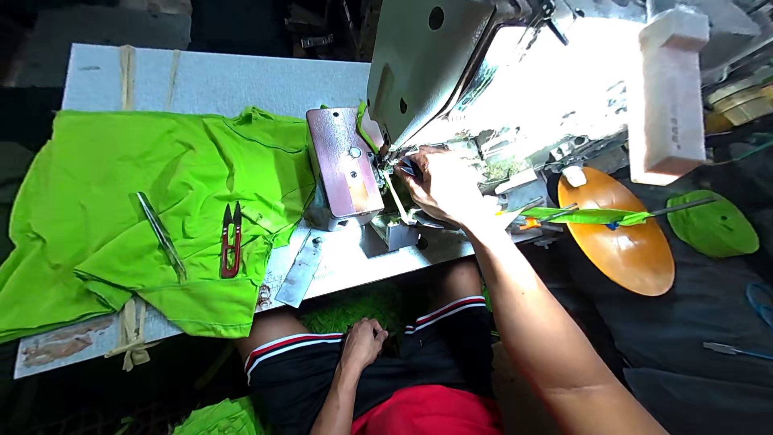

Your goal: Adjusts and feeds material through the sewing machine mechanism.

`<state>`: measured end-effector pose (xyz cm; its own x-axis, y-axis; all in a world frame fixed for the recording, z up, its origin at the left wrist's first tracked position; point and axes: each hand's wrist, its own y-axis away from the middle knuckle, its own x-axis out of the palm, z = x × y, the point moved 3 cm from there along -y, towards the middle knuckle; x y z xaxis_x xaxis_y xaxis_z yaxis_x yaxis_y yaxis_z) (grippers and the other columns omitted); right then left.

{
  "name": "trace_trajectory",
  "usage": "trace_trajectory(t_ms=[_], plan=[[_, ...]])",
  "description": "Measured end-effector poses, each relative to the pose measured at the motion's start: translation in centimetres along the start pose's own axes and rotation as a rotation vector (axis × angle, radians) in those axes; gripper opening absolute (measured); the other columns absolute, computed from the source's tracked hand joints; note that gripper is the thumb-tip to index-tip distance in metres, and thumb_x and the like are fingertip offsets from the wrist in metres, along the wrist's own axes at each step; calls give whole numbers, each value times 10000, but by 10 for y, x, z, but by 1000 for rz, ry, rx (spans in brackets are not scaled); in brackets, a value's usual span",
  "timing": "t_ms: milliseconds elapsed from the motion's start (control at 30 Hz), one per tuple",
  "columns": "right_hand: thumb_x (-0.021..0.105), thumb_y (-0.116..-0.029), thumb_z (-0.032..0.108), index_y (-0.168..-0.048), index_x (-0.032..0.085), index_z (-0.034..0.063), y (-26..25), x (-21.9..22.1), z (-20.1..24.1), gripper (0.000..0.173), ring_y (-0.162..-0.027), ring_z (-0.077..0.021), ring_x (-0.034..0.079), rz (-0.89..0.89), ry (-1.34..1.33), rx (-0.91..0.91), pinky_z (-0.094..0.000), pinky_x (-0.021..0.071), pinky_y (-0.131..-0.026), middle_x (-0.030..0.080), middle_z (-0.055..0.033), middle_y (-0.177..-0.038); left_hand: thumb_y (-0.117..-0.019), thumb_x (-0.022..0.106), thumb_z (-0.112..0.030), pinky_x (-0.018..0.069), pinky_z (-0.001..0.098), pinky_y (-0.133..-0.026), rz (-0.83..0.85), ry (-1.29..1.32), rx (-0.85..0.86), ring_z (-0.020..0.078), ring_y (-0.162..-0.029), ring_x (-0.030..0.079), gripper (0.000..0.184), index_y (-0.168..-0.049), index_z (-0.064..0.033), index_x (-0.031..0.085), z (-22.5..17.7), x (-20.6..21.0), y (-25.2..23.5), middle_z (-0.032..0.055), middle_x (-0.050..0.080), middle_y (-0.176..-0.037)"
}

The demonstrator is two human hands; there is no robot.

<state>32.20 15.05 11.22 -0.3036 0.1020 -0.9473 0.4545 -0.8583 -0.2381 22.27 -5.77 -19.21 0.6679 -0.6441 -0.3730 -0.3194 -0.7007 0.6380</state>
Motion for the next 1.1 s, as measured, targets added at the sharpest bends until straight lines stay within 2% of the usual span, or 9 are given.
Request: trace_trajectory(t_ms=[167, 333, 467, 633, 733, 833, 933, 1000, 1100], plan=[[597, -1014, 214, -1106, 692, 75, -3, 2, -6, 193, -953, -333, 698, 1, -15, -39, -556, 551, -784, 703, -148, -1008, -1023, 575, -380, 519, 460, -1002, -6, 17, 5, 256, -1114, 656, 344, -1132, -89, 722, 1, -1, 0, 121, 677, -1172], [650, -913, 169, -1080, 668, 131, 16, -10, -5, 172, -743, -287, 666, 59, -2, -13, -513, 525, -580, 668, -96, -893, -1025, 572, -382, 517, 462, -1008, 2, 19, -4, 260, -1118, 655, 350, -1136, -85, 721, 2, -1, -1, 126, 673, -1183], [574, -973, 173, -1113, 625, 91, 26, -31, -8, 170, -745, -269, 649, 1, -14, -44, -480, 508, -585, 635, -96, -891, -1025, 570, -385, 519, 460, -1003, 4, 10, -1, 256, -1110, 658, 352, -1137, -89, 722, 1, -1, -1, 125, 674, -1179], [532, -979, 198, -1018, 643, 136, 68, -60, -2, 133, -710, -79, 554, -74, -196, -30, -287, 479, -594, 577, 29, -827, -1001, 611, -358, 534, 427, -986, -105, 107, 47, 215, -1071, 672, 315, -1114, -100, 752, -3, -8, 5, 99, 694, -1146], [565, -993, 214, -978, 690, 144, 113, -54, 9, 144, -739, -14, 590, 61, -422, -71, -213, 525, -637, 622, 60, -839, -953, 698, -306, 560, 391, -983, -181, 259, 83, 157, -1044, 696, 245, -1098, -118, 761, -3, -16, 14, 56, 724, -1128], [609, -1000, 292, -998, 691, 145, 152, -7, 7, 169, -790, -100, 645, 316, -500, 9, -330, 557, -698, 666, 9, -869, -929, 751, -258, 597, 344, -805, -252, 495, 95, 118, -817, 706, 202, -1033, -86, 735, -4, -19, 22, 30, 742, -956], [604, -996, 399, -1068, 675, 107, 180, 58, -3, 309, -877, -275, 681, 507, -337, 212, -499, 545, -724, 679, -97, -944, -1036, 617, -239, 614, 365, -869, -337, 750, 43, 194, -951, 728, 344, -1259, 22, 627, -8, -14, 29, 134, 720, -1124], [601, -977, 293, -1399, 589, 187, 193, 94, -9, 436, -1057, -336, 694, 610, -323, 345, -574, 558, -850, 697, -122, -1207, -1098, 474, -326, 590, 427, -963, -302, 915, -58, 281, -1137, 692, 558, -1526, 15, 365, -17, -7, 35, 221, 601, -1366], [586, -981, 245, -1388, 616, 180, 207, 130, -4, 413, -1130, -299, 678, 567, -513, 424, -550, 545, -932, 689, -100, -1268, -1109, 196, -513, 560, 483, -949, -166, 1246, -116, 318, -1129, 666, 691, -1518, 17, 369, -55, 11, 58, 229, 598, -1357]])
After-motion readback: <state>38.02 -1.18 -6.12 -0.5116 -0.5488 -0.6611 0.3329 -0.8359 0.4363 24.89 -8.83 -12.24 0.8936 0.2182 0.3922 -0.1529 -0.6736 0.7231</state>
